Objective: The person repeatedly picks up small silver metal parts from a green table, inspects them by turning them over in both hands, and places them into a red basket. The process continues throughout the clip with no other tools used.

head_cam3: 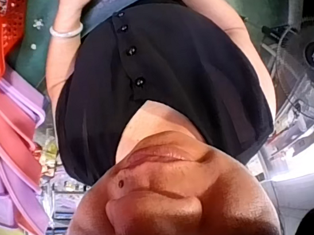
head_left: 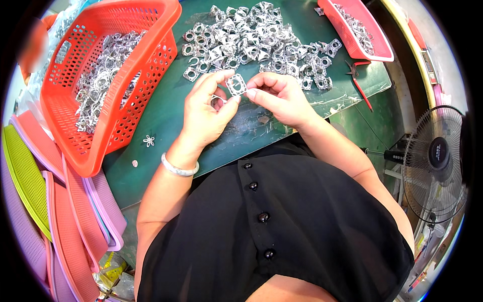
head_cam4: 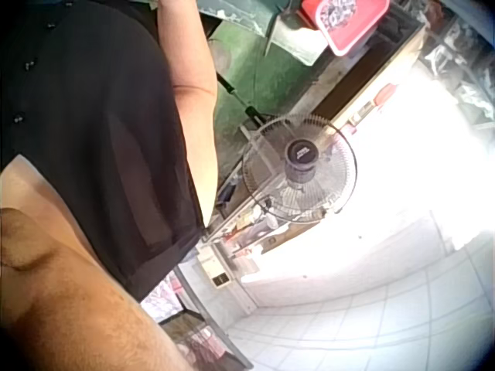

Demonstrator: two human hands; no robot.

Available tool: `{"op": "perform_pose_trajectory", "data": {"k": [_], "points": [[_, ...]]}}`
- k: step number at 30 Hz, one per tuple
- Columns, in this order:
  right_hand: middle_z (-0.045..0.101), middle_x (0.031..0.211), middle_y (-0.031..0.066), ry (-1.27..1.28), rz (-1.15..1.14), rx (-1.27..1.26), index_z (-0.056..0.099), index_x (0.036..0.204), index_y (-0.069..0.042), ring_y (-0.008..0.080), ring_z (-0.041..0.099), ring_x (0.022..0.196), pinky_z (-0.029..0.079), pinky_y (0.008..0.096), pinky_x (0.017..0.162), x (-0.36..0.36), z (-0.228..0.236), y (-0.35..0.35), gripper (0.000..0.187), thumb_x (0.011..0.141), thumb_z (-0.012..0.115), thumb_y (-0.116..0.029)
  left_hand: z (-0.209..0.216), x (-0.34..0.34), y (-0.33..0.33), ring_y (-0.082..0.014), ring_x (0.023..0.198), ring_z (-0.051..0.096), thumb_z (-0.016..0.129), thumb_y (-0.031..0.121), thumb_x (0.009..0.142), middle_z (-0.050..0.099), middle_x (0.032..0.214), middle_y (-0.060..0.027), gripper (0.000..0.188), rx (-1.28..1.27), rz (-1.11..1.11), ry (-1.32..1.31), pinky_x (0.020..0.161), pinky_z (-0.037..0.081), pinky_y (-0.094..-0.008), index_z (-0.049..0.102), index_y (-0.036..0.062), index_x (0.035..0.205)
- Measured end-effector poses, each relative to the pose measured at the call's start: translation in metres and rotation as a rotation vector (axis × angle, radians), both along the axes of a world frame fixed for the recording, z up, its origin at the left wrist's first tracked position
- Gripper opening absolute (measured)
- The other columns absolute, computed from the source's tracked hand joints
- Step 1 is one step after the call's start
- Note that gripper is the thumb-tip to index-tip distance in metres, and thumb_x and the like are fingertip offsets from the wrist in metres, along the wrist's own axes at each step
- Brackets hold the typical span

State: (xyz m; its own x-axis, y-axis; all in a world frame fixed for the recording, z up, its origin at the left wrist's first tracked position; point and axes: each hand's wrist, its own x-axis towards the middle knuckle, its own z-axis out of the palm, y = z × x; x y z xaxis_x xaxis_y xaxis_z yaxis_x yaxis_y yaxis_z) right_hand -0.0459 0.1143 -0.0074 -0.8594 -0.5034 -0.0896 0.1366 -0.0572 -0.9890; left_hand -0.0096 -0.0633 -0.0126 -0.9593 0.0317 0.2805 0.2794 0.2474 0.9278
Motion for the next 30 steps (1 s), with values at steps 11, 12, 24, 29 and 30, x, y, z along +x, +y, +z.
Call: {"op": "perform_pose_trajectory", "data": {"k": [11,12,24,29,30], "points": [[0.055,0.072,-0.005,0.013,-0.035,-0.011,0.06,0.087,-0.002,-0.0005,0.046,0.063,0.037,0.0162,0.054,0.0,-0.006,-0.002,0.008,0.083,0.06,-0.009,-0.004,0.0,0.001,-0.005,0.07,0.047,0.065,-0.005,0.069,0.052,0.101,-0.0041,0.055,0.057,0.008,0.01,0.065,0.042,-0.0179,0.05,0.0016,0.121],[0.055,0.072,-0.0051,0.017,-0.036,-0.006,0.06,0.087,-0.002,-0.0005,0.046,0.063,0.037,0.0162,0.054,0.0,-0.006,-0.001,0.008,0.083,0.06,-0.009,-0.004,0.0,0.001,-0.005,0.07,0.047,0.065,-0.005,0.069,0.052,0.101,-0.0042,0.054,0.047,0.008,0.015,0.065,0.042,-0.0179,0.051,0.0016,0.12],[0.052,0.074,-0.0048,0.295,-0.031,0.088,0.059,0.087,0.0,0.0004,0.042,0.064,0.035,0.016,0.056,0.002,0.002,0.0,0.006,0.085,0.057,-0.005,0.002,-0.002,-0.001,-0.0046,0.063,0.045,0.059,0.002,0.079,0.055,0.094,-0.0045,0.033,0.418,-0.048,-0.273,0.053,0.036,-0.0164,0.054,-0.0003,0.112],[0.051,0.072,-0.0058,0.274,-0.049,0.15,0.059,0.087,-0.001,-0.0001,0.041,0.062,0.034,0.0163,0.054,-0.005,0.003,0.0,0.008,0.085,0.057,-0.008,-0.006,-0.014,-0.023,-0.0079,0.057,0.042,0.047,0.022,0.09,0.058,0.084,-0.01,0.03,1.172,-0.219,-0.691,0.047,0.033,-0.0192,0.055,-0.003,0.104],[0.051,0.072,-0.0059,0.29,-0.048,0.19,0.059,0.088,-0.001,-0.0002,0.041,0.062,0.034,0.0162,0.054,-0.006,0.003,0.0,0.008,0.084,0.057,-0.008,-0.008,-0.016,-0.025,-0.0089,0.058,0.042,0.046,0.026,0.091,0.058,0.084,-0.0107,0.035,1.214,-0.252,-0.711,0.046,0.034,-0.0196,0.055,-0.0048,0.104]]}}
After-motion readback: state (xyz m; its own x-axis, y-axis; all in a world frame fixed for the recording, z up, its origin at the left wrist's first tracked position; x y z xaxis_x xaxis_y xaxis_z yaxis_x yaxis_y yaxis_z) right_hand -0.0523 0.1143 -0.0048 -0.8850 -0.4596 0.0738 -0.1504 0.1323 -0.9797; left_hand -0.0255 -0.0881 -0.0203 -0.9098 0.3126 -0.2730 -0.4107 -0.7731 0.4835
